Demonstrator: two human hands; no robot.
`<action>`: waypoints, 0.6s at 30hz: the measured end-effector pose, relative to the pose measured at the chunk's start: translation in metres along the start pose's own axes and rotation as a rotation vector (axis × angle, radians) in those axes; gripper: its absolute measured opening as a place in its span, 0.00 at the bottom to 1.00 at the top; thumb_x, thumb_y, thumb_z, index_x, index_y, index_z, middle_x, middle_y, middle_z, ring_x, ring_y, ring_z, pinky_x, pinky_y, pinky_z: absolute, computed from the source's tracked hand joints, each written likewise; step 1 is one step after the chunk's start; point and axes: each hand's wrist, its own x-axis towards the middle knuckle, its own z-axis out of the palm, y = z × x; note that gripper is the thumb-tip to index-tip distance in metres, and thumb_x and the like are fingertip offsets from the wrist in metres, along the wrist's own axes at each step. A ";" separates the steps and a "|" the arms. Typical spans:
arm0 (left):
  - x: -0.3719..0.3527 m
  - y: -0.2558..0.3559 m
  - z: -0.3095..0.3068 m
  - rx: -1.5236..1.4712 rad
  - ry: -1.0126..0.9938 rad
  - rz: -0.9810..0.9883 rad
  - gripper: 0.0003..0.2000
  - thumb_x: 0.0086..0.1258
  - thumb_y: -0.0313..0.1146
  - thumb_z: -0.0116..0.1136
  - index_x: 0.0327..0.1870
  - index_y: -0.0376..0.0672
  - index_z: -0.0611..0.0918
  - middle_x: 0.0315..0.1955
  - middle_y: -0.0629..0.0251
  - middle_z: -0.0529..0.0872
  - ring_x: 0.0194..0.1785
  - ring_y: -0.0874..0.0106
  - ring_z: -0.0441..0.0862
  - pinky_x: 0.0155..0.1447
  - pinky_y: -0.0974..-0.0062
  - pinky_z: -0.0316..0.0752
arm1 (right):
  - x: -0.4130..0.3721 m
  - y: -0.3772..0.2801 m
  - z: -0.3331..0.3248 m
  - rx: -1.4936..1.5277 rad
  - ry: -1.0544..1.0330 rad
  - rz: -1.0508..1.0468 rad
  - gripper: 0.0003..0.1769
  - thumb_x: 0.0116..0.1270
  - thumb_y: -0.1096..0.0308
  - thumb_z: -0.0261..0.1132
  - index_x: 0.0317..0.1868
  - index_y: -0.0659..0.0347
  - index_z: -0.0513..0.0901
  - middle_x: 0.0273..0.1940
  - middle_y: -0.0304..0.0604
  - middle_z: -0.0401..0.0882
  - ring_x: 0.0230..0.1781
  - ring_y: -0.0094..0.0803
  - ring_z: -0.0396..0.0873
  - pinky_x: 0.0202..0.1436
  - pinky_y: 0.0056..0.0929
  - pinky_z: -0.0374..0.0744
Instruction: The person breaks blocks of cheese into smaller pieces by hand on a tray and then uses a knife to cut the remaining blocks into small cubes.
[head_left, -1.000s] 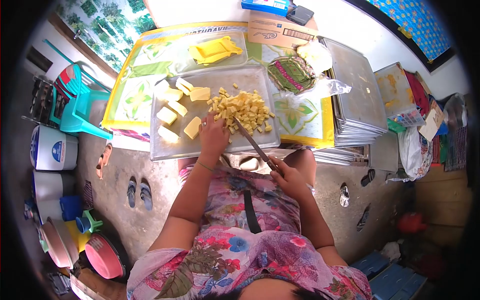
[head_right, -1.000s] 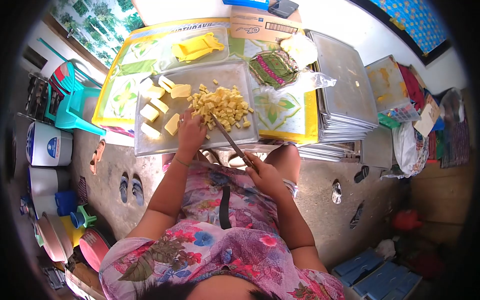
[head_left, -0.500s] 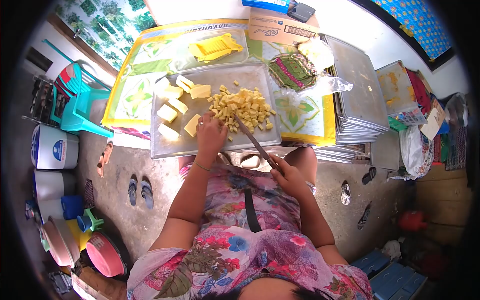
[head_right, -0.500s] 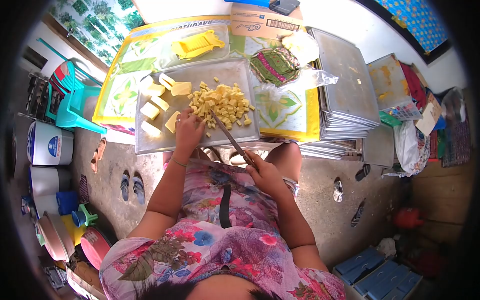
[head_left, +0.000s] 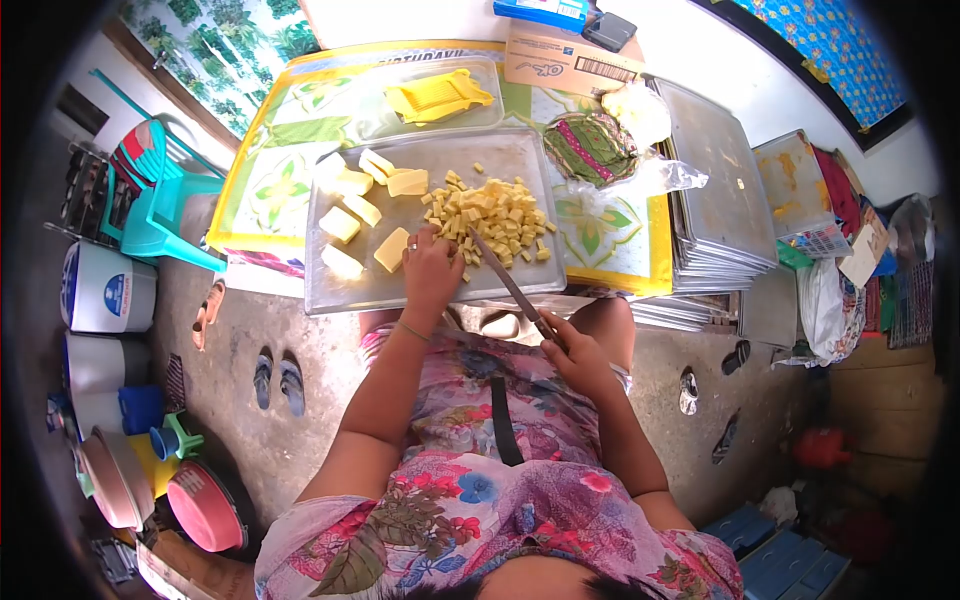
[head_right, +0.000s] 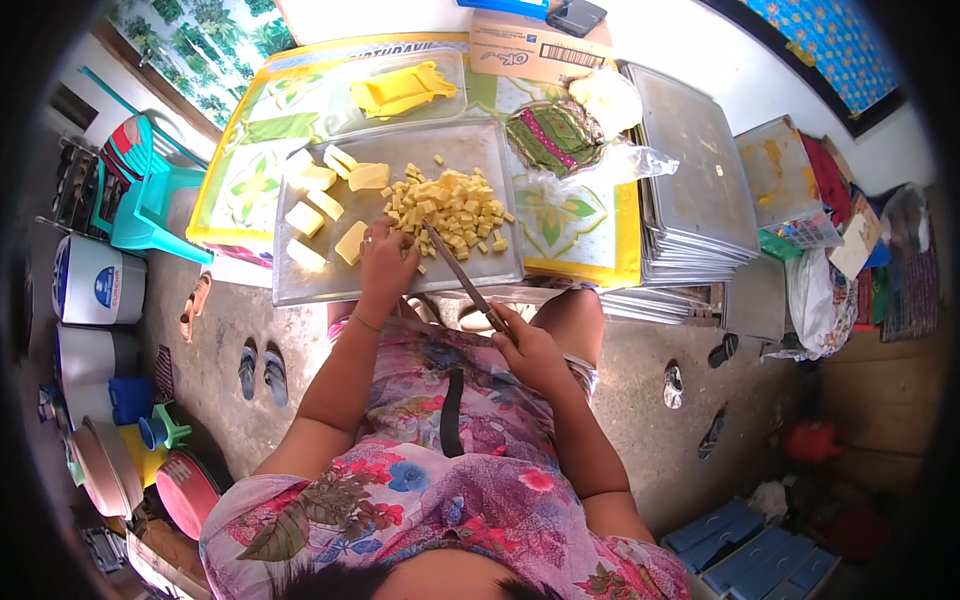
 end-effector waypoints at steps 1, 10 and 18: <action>0.000 0.000 0.001 -0.002 0.003 0.000 0.08 0.54 0.35 0.62 0.31 0.43 0.85 0.53 0.59 0.76 0.58 0.55 0.70 0.59 0.56 0.66 | 0.000 -0.002 -0.001 -0.005 -0.002 -0.001 0.28 0.69 0.65 0.60 0.69 0.51 0.67 0.25 0.43 0.76 0.25 0.31 0.76 0.33 0.30 0.74; 0.005 0.004 -0.003 0.115 -0.023 0.052 0.08 0.51 0.35 0.61 0.30 0.41 0.83 0.55 0.58 0.76 0.58 0.57 0.70 0.58 0.58 0.64 | -0.003 0.005 0.001 0.035 0.018 0.032 0.28 0.70 0.67 0.59 0.70 0.50 0.67 0.26 0.38 0.77 0.25 0.24 0.75 0.33 0.26 0.75; 0.009 0.005 -0.005 0.077 -0.006 0.036 0.08 0.50 0.33 0.61 0.29 0.42 0.83 0.51 0.60 0.78 0.56 0.59 0.72 0.56 0.58 0.66 | -0.006 -0.004 -0.004 0.056 -0.004 0.079 0.28 0.69 0.63 0.59 0.69 0.52 0.67 0.31 0.54 0.81 0.32 0.47 0.81 0.38 0.38 0.76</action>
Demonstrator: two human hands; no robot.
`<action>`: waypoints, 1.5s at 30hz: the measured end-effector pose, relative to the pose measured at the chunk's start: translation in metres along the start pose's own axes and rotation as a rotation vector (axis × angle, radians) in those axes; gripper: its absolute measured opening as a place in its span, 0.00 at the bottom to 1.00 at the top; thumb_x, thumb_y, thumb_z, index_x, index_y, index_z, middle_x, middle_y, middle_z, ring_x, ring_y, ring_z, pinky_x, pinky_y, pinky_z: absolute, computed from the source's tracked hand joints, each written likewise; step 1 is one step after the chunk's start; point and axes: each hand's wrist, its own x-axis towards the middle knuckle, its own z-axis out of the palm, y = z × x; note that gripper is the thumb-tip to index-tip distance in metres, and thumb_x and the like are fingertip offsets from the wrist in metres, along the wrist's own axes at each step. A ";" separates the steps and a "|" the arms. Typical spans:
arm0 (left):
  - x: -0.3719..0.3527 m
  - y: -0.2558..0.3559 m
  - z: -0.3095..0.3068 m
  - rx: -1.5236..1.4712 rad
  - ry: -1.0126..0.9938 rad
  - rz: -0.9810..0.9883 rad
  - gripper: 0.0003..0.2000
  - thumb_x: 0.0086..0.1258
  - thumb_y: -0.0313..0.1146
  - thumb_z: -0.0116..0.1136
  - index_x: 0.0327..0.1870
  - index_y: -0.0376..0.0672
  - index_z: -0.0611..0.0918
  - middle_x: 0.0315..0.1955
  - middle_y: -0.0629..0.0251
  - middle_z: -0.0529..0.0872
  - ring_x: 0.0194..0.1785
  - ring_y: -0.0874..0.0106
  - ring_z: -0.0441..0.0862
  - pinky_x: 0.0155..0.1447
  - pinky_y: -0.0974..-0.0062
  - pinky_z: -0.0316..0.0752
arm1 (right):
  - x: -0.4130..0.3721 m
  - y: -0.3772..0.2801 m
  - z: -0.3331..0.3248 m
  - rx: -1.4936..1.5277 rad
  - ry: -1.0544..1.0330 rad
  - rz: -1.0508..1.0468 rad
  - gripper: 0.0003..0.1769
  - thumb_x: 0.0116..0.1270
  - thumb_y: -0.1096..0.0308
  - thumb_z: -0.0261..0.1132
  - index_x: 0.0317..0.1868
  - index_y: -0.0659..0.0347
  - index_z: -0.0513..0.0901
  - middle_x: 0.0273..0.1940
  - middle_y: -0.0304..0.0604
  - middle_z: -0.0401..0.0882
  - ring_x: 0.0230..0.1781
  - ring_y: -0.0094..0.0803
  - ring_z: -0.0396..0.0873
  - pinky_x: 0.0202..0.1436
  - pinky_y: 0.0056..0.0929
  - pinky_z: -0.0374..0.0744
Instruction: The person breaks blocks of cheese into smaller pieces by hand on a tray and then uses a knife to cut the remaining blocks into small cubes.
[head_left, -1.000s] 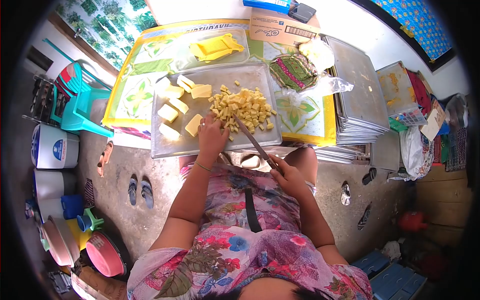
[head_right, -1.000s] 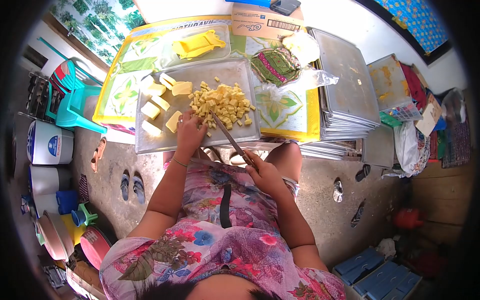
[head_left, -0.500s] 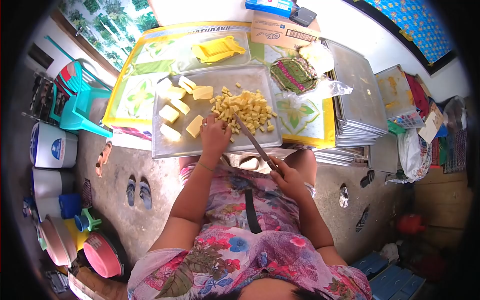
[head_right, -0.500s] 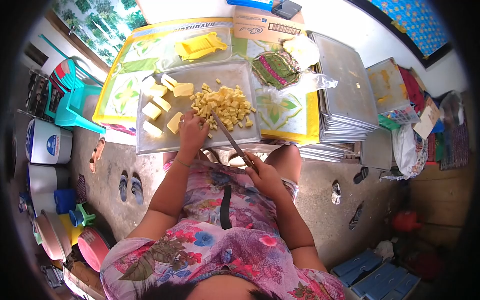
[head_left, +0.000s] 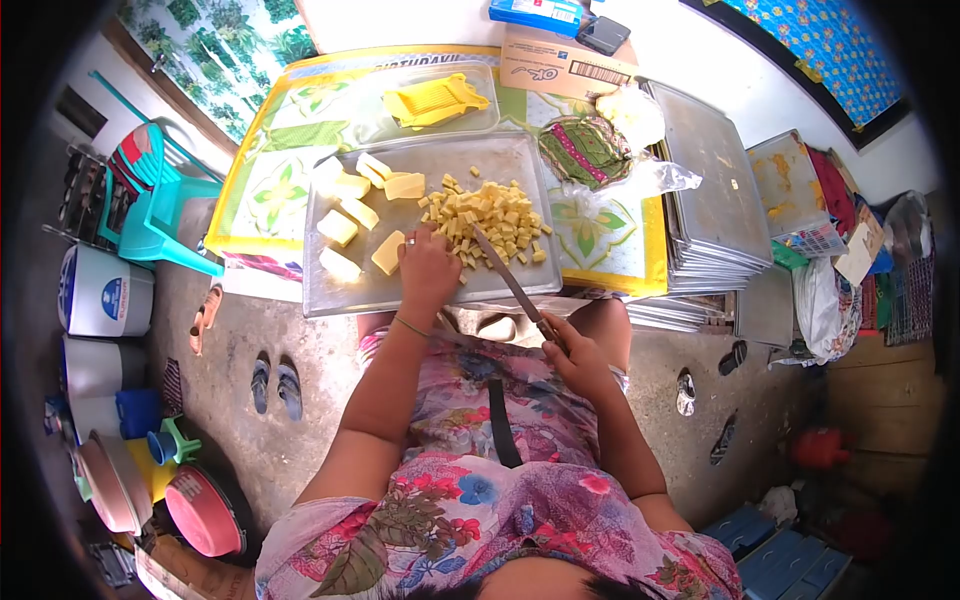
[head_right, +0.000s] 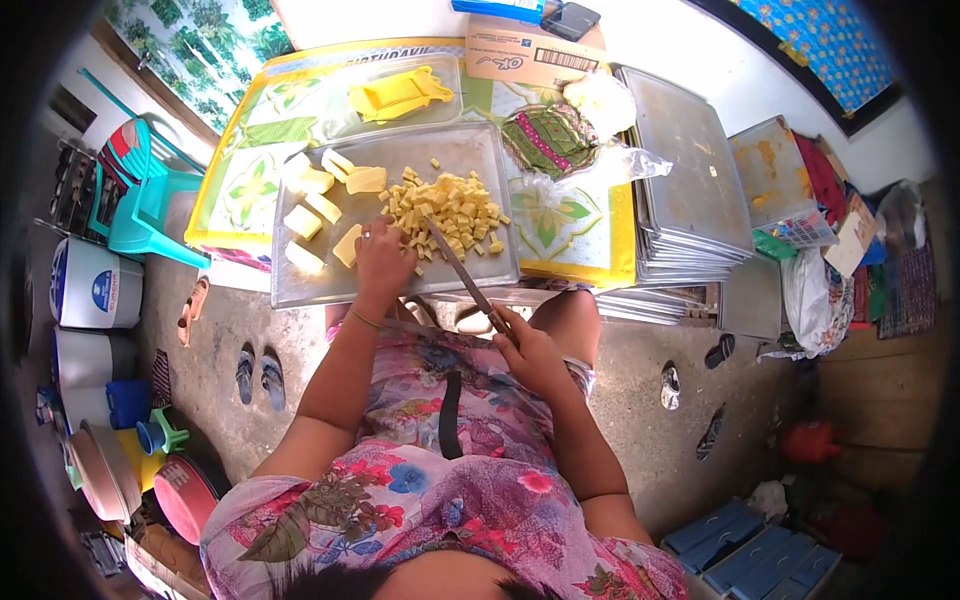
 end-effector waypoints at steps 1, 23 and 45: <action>0.001 -0.004 0.002 -0.040 0.013 -0.013 0.07 0.50 0.33 0.61 0.29 0.42 0.83 0.50 0.60 0.78 0.55 0.58 0.73 0.55 0.58 0.67 | 0.000 0.000 0.000 -0.002 0.002 -0.002 0.28 0.69 0.63 0.59 0.69 0.52 0.67 0.31 0.54 0.81 0.32 0.47 0.81 0.38 0.38 0.76; -0.017 -0.011 -0.024 -0.045 -0.123 0.122 0.08 0.58 0.37 0.64 0.34 0.43 0.85 0.54 0.60 0.77 0.59 0.57 0.70 0.61 0.58 0.62 | -0.002 0.005 0.007 -0.033 0.005 -0.012 0.28 0.68 0.64 0.59 0.69 0.50 0.66 0.32 0.54 0.81 0.33 0.48 0.82 0.39 0.39 0.76; -0.053 -0.044 -0.034 -0.441 0.114 -0.164 0.11 0.65 0.29 0.59 0.46 0.35 0.82 0.35 0.52 0.85 0.37 0.59 0.82 0.43 0.66 0.76 | 0.016 -0.023 0.031 -0.343 -0.080 -0.083 0.28 0.69 0.59 0.57 0.68 0.52 0.65 0.37 0.60 0.81 0.39 0.56 0.80 0.43 0.46 0.76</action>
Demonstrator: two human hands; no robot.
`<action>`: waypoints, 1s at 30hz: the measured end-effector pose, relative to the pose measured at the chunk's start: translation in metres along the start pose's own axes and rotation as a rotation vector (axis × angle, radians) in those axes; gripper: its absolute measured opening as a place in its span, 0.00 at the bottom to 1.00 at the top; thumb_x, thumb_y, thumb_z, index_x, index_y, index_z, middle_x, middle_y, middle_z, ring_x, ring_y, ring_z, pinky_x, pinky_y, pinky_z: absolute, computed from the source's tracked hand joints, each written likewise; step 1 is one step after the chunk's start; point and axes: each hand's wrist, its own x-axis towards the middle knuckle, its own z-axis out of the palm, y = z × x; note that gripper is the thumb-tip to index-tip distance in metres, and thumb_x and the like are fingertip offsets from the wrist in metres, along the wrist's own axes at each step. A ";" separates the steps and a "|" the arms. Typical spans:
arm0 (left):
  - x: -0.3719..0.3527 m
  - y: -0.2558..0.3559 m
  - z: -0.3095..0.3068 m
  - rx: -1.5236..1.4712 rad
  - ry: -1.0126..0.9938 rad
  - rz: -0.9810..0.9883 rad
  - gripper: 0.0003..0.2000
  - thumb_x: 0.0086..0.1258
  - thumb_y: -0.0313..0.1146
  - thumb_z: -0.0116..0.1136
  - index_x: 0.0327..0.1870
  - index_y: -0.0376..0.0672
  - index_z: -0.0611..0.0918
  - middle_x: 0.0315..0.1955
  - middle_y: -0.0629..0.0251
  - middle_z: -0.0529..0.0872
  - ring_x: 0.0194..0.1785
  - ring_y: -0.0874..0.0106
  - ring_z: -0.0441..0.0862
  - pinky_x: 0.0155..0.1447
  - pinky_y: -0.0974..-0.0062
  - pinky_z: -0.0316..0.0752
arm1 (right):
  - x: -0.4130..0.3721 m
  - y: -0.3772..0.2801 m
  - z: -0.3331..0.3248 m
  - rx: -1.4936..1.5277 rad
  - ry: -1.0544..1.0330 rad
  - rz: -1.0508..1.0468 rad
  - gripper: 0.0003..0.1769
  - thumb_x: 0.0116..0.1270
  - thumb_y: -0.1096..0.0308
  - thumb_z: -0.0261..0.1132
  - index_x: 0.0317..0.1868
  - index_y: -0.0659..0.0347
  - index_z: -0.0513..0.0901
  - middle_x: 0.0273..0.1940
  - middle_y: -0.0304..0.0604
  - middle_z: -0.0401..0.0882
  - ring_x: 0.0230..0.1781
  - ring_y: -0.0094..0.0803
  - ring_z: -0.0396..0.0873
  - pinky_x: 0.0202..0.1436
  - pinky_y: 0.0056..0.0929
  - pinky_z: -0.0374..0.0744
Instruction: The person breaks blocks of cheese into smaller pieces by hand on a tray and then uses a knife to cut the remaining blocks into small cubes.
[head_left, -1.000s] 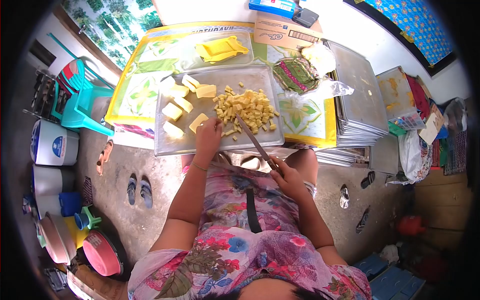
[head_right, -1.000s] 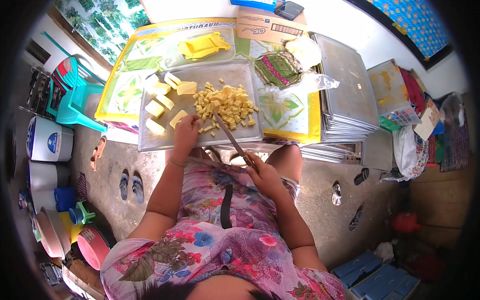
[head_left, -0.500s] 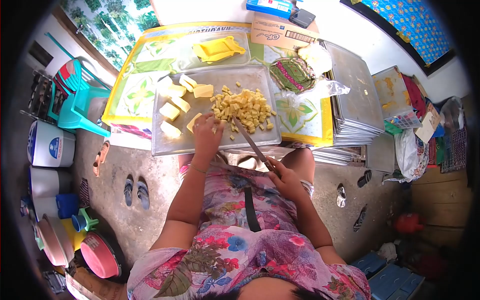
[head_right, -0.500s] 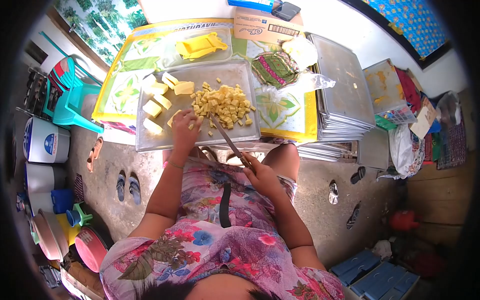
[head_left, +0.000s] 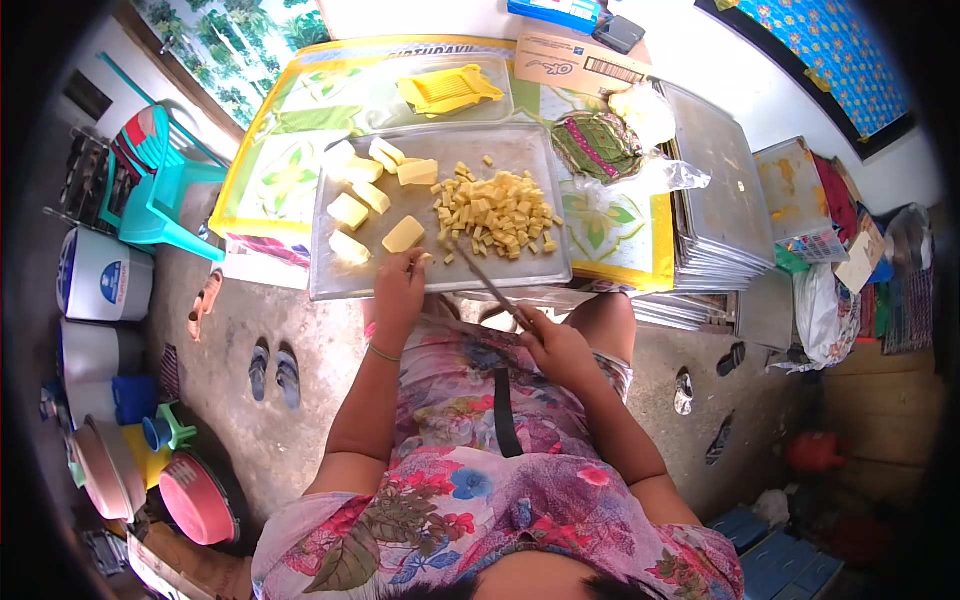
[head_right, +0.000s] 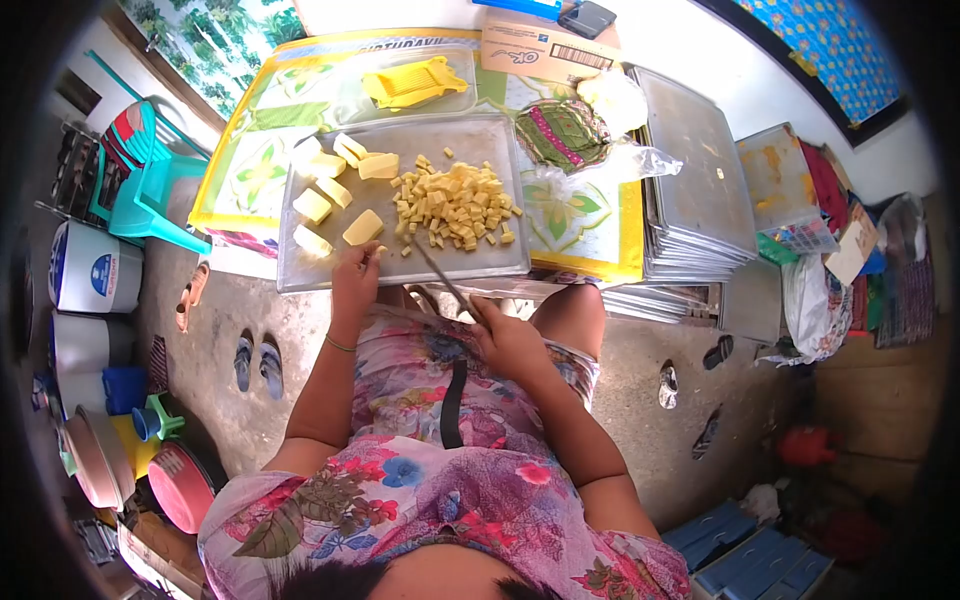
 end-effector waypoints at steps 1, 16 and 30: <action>-0.001 -0.001 0.001 0.024 -0.005 0.036 0.11 0.65 0.29 0.58 0.46 0.35 0.82 0.36 0.51 0.85 0.37 0.58 0.82 0.43 0.65 0.76 | -0.001 -0.002 -0.002 -0.002 0.042 0.029 0.28 0.69 0.60 0.57 0.68 0.52 0.65 0.37 0.60 0.81 0.38 0.56 0.80 0.42 0.46 0.76; -0.009 -0.003 0.015 0.232 -0.014 0.116 0.10 0.60 0.30 0.61 0.41 0.41 0.80 0.33 0.60 0.83 0.43 0.59 0.79 0.52 0.61 0.69 | -0.009 -0.013 -0.001 -0.022 -0.020 -0.062 0.28 0.68 0.62 0.58 0.68 0.49 0.66 0.41 0.54 0.82 0.38 0.54 0.80 0.43 0.48 0.76; -0.011 -0.001 0.011 0.201 -0.049 0.102 0.18 0.59 0.29 0.61 0.51 0.43 0.77 0.35 0.65 0.83 0.44 0.61 0.80 0.53 0.61 0.68 | -0.007 -0.022 -0.002 -0.140 -0.035 -0.062 0.28 0.67 0.61 0.59 0.67 0.47 0.68 0.35 0.56 0.82 0.35 0.55 0.80 0.40 0.50 0.76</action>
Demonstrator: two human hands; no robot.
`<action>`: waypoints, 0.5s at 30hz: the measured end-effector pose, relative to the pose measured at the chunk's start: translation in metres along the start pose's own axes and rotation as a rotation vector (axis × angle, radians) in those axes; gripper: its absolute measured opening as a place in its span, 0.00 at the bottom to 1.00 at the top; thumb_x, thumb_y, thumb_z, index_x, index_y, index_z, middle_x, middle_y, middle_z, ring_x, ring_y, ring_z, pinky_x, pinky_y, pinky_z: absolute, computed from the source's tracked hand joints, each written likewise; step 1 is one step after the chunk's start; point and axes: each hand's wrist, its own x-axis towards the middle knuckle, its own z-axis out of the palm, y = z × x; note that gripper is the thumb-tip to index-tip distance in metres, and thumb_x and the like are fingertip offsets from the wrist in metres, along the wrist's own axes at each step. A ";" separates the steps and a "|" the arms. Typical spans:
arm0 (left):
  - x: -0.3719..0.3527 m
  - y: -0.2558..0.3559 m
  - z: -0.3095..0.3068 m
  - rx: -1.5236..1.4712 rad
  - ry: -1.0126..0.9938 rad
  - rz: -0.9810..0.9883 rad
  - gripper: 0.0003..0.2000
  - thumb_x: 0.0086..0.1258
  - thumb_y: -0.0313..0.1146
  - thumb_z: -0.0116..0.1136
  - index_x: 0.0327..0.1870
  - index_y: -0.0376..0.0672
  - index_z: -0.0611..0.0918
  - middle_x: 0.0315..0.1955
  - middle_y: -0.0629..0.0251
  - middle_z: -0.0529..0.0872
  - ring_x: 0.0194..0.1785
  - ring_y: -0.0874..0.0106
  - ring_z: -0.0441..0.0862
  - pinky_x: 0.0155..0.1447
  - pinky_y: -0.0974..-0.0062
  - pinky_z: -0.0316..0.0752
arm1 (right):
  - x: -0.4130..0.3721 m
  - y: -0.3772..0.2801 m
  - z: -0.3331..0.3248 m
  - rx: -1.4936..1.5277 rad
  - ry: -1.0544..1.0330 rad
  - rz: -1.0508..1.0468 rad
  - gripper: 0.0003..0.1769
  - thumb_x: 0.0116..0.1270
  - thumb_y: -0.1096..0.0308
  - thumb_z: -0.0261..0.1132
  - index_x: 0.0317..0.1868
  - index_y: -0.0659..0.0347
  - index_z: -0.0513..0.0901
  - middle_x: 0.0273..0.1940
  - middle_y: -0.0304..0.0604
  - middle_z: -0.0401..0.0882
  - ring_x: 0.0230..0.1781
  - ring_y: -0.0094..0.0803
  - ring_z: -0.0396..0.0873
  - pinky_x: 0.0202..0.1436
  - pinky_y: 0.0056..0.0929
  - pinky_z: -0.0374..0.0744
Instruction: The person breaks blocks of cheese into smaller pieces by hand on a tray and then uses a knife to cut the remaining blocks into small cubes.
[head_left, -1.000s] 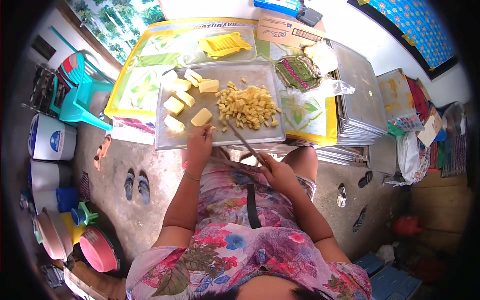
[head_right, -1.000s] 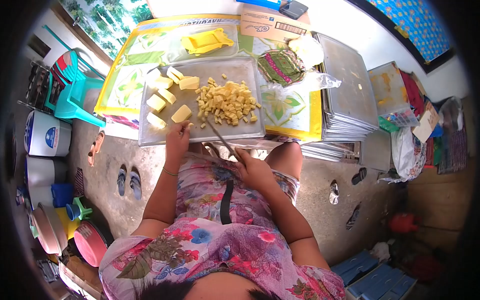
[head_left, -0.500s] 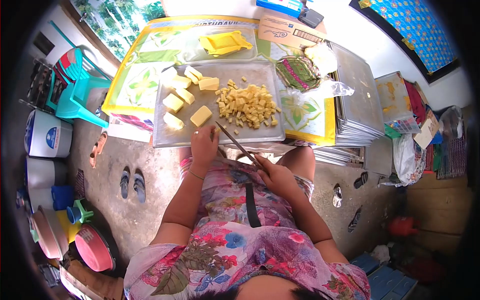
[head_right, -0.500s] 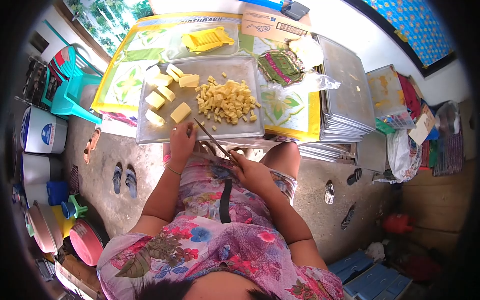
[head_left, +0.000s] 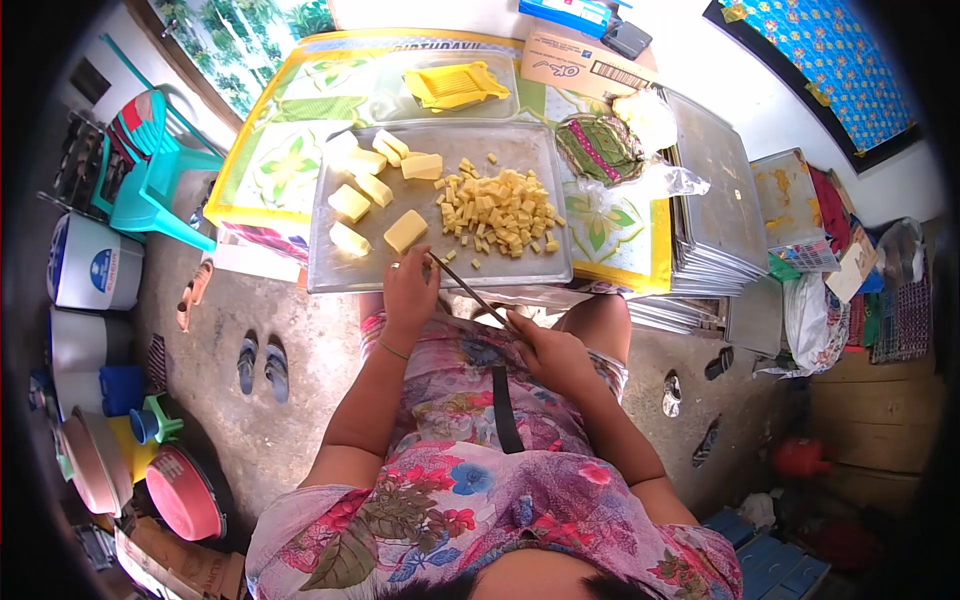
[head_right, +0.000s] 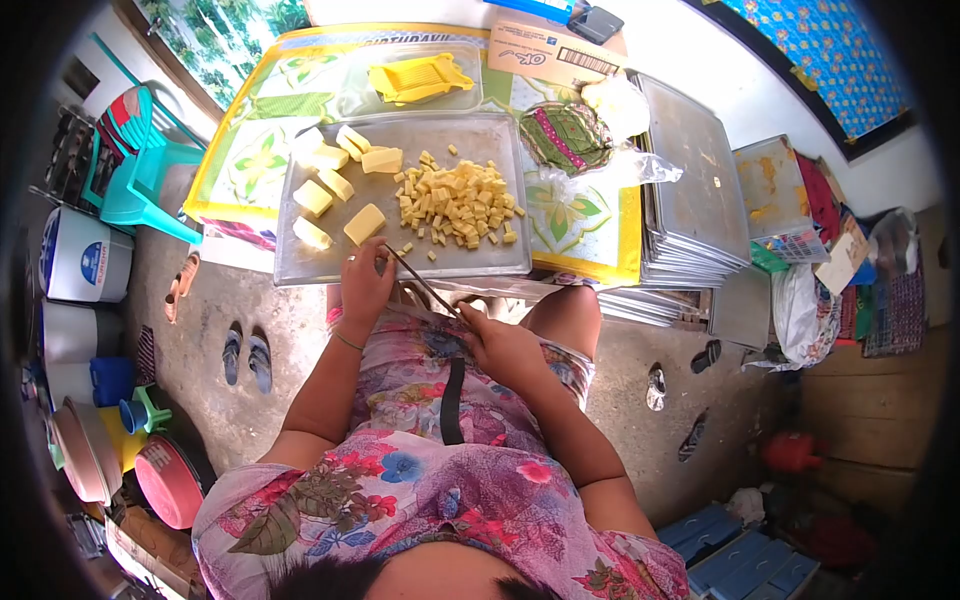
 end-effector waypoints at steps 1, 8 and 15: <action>0.000 0.000 -0.001 -0.010 -0.003 -0.001 0.18 0.59 0.29 0.62 0.51 0.44 0.77 0.35 0.65 0.83 0.44 0.61 0.80 0.53 0.61 0.68 | 0.000 -0.001 0.000 -0.003 0.005 0.001 0.27 0.67 0.61 0.59 0.67 0.47 0.68 0.35 0.56 0.82 0.34 0.55 0.80 0.39 0.50 0.76; -0.001 -0.004 0.002 -0.001 0.005 0.021 0.18 0.59 0.28 0.61 0.51 0.44 0.76 0.33 0.66 0.82 0.42 0.61 0.80 0.53 0.61 0.68 | 0.000 -0.006 -0.003 -0.083 -0.014 0.026 0.26 0.68 0.60 0.58 0.67 0.45 0.69 0.36 0.52 0.83 0.34 0.51 0.81 0.37 0.47 0.78; -0.002 0.000 0.001 -0.007 0.017 0.011 0.16 0.60 0.28 0.60 0.51 0.43 0.77 0.33 0.65 0.82 0.43 0.62 0.79 0.53 0.61 0.68 | 0.007 0.012 0.001 0.039 -0.068 0.072 0.27 0.68 0.58 0.57 0.68 0.46 0.68 0.37 0.57 0.82 0.37 0.55 0.81 0.43 0.49 0.77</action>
